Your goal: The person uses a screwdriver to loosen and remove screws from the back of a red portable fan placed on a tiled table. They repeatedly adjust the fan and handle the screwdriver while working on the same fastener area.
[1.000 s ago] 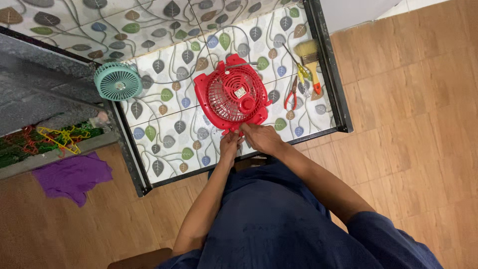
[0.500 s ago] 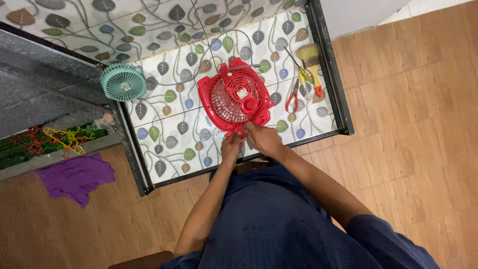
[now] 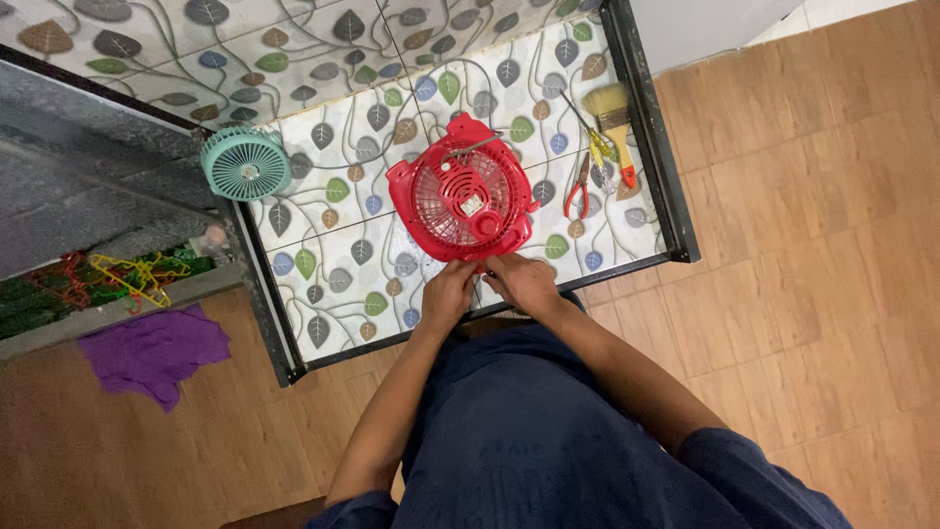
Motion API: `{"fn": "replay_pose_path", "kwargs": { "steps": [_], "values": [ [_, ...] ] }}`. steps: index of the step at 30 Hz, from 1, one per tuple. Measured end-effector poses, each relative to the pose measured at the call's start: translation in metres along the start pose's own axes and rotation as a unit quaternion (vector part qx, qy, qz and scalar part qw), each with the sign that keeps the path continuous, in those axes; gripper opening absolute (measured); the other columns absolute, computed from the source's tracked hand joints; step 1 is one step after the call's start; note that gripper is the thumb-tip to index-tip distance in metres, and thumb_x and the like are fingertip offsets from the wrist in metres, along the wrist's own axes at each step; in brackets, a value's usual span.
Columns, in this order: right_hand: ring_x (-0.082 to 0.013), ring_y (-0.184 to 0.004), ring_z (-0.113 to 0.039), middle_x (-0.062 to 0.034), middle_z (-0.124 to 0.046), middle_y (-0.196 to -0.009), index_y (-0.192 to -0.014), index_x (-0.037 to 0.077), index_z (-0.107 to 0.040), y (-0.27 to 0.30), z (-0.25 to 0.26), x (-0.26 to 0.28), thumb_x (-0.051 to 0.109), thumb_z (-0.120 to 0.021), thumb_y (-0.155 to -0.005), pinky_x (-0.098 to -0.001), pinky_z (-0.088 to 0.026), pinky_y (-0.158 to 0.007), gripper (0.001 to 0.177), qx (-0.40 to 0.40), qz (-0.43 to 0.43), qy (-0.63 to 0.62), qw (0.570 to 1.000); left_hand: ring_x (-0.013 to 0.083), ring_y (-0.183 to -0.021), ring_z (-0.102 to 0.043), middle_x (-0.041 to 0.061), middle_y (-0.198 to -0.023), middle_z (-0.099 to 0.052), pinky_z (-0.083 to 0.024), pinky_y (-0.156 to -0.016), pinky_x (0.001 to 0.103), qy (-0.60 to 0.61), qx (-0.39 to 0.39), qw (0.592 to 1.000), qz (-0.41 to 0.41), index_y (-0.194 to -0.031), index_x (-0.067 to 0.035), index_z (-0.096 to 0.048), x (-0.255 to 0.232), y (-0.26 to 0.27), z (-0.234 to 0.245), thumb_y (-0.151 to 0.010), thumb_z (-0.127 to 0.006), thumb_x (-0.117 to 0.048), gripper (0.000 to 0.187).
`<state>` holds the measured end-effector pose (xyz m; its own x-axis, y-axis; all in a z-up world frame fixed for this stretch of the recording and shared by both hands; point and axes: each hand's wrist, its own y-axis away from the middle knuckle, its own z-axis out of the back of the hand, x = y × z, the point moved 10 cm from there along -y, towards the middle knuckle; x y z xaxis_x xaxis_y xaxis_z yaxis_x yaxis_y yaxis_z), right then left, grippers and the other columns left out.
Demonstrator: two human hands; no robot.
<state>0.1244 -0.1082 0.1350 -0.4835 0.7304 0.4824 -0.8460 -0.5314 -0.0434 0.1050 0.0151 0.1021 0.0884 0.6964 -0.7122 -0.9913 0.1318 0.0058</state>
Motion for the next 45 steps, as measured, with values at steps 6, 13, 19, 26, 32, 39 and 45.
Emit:
{"fn": "replay_pose_path", "kwargs": {
  "steps": [6, 13, 19, 26, 32, 39, 45],
  "values": [
    [-0.0337, -0.078, -0.070, -0.0120, -0.069, -0.085, -0.107, 0.010, -0.064, 0.006, -0.015, -0.003, 0.023, -0.073, -0.090, -0.0466, -0.054, -0.062, 0.023, 0.005, -0.010, -0.039, 0.999, 0.0362, -0.089, -0.068, 0.013, -0.101, -0.067, -0.055, -0.077, 0.047, -0.026, 0.024, 0.999, -0.021, -0.126, -0.014, -0.070, 0.003, -0.009, -0.017, -0.094, -0.066, -0.016, 0.032],
    [-0.0344, -0.082, -0.071, -0.0140, -0.073, -0.093, -0.111, 0.010, -0.070, 0.006, -0.001, 0.004, 0.025, -0.074, -0.092, -0.0434, -0.056, -0.069, 0.025, 0.019, -0.048, -0.148, 0.988, 0.0309, -0.092, -0.066, 0.009, -0.097, -0.064, -0.053, -0.080, 0.045, -0.062, 0.011, 0.997, -0.052, -0.125, -0.020, -0.074, 0.013, -0.004, -0.039, -0.080, -0.069, -0.014, 0.046],
    [-0.0338, -0.083, -0.072, -0.0142, -0.074, -0.093, -0.109, 0.008, -0.074, 0.002, 0.008, -0.003, 0.021, -0.070, -0.094, -0.0420, -0.056, -0.071, 0.020, 0.012, -0.072, -0.119, 0.990, 0.0261, -0.096, -0.067, 0.005, -0.099, -0.065, -0.052, -0.079, 0.045, -0.082, -0.007, 0.996, -0.038, -0.120, -0.016, -0.073, 0.032, 0.000, -0.073, -0.088, -0.069, -0.014, 0.032],
    [-0.0272, -0.072, -0.073, -0.0134, -0.075, -0.093, -0.110, 0.009, -0.076, 0.010, -0.007, -0.041, 0.025, -0.072, -0.096, -0.0376, -0.057, -0.067, 0.022, 0.033, -0.195, -0.135, 0.971, 0.0285, -0.082, -0.069, 0.007, -0.103, -0.069, -0.053, -0.067, 0.044, -0.050, -0.100, 0.988, -0.108, -0.129, -0.011, -0.070, 0.030, 0.005, -0.071, -0.089, -0.071, -0.015, 0.040],
    [-0.0264, -0.071, -0.072, -0.0114, -0.076, -0.094, -0.110, 0.008, -0.077, 0.010, -0.010, -0.029, 0.022, -0.077, -0.089, -0.0366, -0.057, -0.067, 0.025, 0.041, -0.126, -0.134, 0.982, 0.0284, -0.081, -0.070, 0.007, -0.094, -0.068, -0.054, -0.066, 0.044, -0.048, -0.067, 0.993, -0.087, -0.119, -0.013, -0.072, 0.026, 0.000, -0.053, -0.090, -0.072, -0.022, 0.031],
    [-0.0249, -0.071, -0.071, -0.0108, -0.074, -0.089, -0.107, 0.009, -0.078, 0.007, 0.002, -0.012, 0.018, -0.078, -0.091, -0.0347, -0.056, -0.064, 0.019, 0.006, -0.069, -0.166, 0.984, 0.0283, -0.086, -0.070, 0.008, -0.095, -0.067, -0.056, -0.072, 0.043, -0.060, -0.030, 0.995, -0.067, -0.117, -0.013, -0.074, 0.020, 0.000, -0.040, -0.090, -0.072, -0.020, 0.028],
    [-0.0238, -0.062, -0.067, -0.0109, -0.072, -0.081, -0.102, 0.009, -0.078, 0.001, 0.004, -0.008, 0.020, -0.081, -0.088, -0.0356, -0.053, -0.057, 0.018, 0.000, -0.074, -0.179, 0.981, 0.0296, -0.087, -0.070, 0.008, -0.097, -0.066, -0.056, -0.073, 0.044, -0.028, -0.030, 0.997, -0.058, -0.118, -0.013, -0.072, 0.019, 0.003, -0.033, -0.089, -0.072, -0.017, 0.029]
  ]
}}
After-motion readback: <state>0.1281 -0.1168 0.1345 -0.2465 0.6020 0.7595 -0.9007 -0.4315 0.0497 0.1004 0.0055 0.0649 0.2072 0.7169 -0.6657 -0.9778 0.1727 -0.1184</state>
